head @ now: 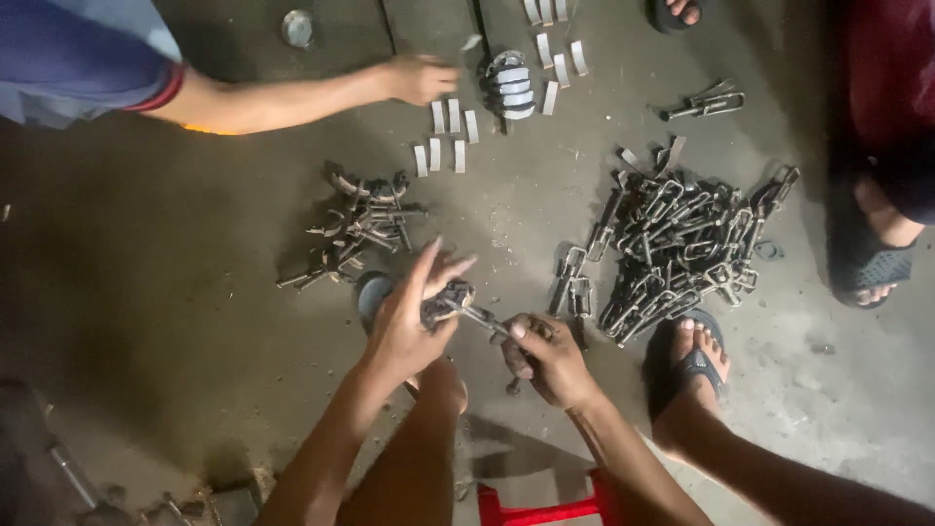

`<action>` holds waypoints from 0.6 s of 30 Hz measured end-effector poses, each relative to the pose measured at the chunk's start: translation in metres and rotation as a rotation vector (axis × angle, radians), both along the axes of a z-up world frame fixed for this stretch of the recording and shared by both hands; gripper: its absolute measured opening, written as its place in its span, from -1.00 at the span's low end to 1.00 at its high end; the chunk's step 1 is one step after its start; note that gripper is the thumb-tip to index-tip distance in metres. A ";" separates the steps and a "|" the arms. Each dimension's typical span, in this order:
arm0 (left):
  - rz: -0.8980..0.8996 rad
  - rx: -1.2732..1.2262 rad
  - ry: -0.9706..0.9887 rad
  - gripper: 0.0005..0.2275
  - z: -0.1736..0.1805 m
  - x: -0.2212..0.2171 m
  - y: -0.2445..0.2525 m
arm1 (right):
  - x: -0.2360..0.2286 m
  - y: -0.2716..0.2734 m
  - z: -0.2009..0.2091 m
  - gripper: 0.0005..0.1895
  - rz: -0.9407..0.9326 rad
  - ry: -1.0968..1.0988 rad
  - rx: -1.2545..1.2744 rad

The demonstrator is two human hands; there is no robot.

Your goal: The person sits on the floor and assembles metal hardware components by hand. They pick up a metal bracket and a small white rectangular piece, fit them together, and place the finished assembly into a pile on the floor.

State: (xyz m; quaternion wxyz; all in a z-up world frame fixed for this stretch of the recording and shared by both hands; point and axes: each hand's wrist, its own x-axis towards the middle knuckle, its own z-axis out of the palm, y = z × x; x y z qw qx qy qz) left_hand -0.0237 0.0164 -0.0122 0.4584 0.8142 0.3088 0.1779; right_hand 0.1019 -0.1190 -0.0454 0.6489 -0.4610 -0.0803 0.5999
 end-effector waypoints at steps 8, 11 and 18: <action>-0.008 0.075 -0.082 -0.24 -0.017 -0.012 0.008 | -0.008 0.001 -0.002 -0.88 0.044 -0.519 0.007; -0.035 0.088 -0.069 -0.27 -0.020 -0.014 0.009 | -0.010 -0.002 -0.012 -0.90 0.043 -0.672 0.064; -0.052 0.089 -0.097 -0.30 -0.018 -0.016 0.012 | -0.014 0.002 -0.009 -0.90 0.039 -0.735 0.070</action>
